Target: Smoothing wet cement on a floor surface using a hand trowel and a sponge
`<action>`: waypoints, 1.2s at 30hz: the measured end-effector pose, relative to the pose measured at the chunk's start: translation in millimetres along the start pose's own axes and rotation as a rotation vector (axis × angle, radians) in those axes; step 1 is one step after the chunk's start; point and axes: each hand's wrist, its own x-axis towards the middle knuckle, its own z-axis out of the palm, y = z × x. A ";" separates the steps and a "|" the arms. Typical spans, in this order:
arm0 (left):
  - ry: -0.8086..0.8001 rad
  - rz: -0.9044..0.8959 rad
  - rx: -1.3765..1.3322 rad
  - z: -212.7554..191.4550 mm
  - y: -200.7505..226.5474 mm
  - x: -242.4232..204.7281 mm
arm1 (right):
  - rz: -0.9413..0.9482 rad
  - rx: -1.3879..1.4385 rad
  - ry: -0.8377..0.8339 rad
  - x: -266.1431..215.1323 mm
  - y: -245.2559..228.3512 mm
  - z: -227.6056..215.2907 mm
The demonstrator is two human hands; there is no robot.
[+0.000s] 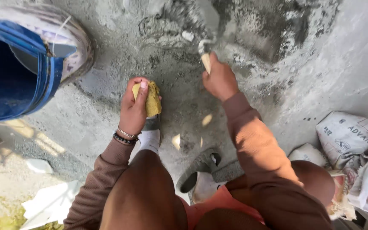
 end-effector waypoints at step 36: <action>0.038 -0.045 -0.060 -0.8 13.5 -20.8 | -0.474 -1.011 -0.164 39.2 69.0 -92.6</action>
